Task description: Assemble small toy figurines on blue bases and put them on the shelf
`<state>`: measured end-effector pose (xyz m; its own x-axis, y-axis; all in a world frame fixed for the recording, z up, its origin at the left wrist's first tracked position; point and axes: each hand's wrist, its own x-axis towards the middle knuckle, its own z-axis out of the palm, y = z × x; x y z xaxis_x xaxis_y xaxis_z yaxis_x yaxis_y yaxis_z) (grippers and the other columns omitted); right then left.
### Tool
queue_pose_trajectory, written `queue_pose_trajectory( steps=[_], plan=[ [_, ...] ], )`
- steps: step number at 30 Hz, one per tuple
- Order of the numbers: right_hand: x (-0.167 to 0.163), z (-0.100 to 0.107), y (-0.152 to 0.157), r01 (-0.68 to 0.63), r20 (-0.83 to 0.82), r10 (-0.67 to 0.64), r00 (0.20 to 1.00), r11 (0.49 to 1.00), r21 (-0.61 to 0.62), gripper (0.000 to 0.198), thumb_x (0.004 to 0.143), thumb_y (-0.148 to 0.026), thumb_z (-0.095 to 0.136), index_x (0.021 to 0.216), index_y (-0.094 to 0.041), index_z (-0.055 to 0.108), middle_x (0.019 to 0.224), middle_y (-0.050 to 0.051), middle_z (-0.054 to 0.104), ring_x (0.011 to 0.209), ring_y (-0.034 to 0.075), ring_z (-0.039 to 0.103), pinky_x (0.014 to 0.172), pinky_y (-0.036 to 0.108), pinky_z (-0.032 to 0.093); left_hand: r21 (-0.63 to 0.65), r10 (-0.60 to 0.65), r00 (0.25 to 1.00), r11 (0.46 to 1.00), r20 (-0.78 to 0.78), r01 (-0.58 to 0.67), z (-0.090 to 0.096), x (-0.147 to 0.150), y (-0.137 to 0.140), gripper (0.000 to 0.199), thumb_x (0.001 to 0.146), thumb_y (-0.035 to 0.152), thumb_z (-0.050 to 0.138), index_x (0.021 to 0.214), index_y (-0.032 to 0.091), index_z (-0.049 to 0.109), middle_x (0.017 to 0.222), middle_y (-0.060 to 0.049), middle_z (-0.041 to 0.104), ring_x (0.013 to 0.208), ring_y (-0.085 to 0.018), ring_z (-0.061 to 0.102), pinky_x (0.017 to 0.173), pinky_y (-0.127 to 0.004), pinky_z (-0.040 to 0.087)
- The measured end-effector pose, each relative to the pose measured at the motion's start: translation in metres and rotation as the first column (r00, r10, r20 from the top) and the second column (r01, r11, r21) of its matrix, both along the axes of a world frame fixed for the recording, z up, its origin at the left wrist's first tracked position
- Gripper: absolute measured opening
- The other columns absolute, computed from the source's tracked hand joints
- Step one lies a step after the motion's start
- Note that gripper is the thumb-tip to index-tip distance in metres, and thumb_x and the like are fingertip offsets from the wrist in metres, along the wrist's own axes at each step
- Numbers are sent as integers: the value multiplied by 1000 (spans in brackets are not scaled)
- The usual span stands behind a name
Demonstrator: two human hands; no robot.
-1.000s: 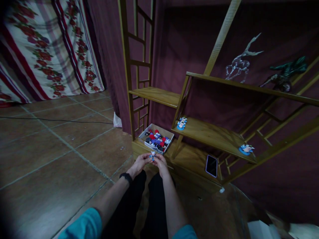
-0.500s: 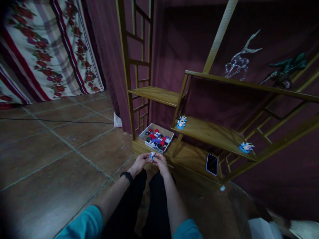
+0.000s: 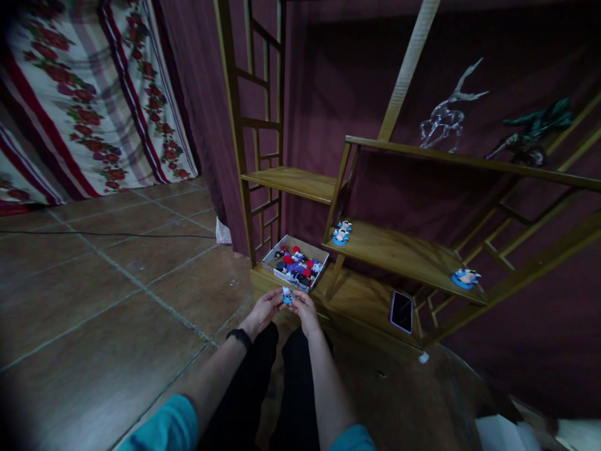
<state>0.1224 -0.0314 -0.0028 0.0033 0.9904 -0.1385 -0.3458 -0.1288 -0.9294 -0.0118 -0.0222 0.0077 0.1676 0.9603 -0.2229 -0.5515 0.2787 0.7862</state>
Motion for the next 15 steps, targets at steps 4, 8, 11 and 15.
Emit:
queue_pose_trajectory(
  steps=[4,8,11,15],
  plan=[
    [1,-1,-1,-9,0,9,1000,1000,-11,35,60,-36,68,92,-21,62,79,2,64,68,13,59,65,28,47,-20,7,1000,1000,-19,-8,1,-1,0,24,64,11,69,87,11,65,80,-8,66,64,-11,60,59,-20,48],
    [1,-3,0,-3,3,3,1000,1000,-5,35,59,-36,69,91,-22,62,85,2,65,68,12,59,66,27,47,-32,12,999,999,-41,-13,2,0,1,24,63,16,71,86,11,66,77,-8,66,61,-10,59,56,-19,47],
    [0,-9,3,-7,0,7,1000,1000,-9,37,58,-36,70,90,-21,62,88,3,65,68,12,59,65,26,47,-29,22,998,999,-62,-24,2,1,2,25,61,19,72,84,11,66,75,-7,66,58,-10,59,53,-19,45],
    [0,-15,7,-8,-3,7,1000,1000,-18,37,55,-35,72,87,-19,62,86,4,65,66,12,59,62,26,47,-28,59,995,998,-81,-62,0,2,3,23,59,16,73,81,10,66,72,-6,66,57,-10,58,52,-19,44]
  ],
)
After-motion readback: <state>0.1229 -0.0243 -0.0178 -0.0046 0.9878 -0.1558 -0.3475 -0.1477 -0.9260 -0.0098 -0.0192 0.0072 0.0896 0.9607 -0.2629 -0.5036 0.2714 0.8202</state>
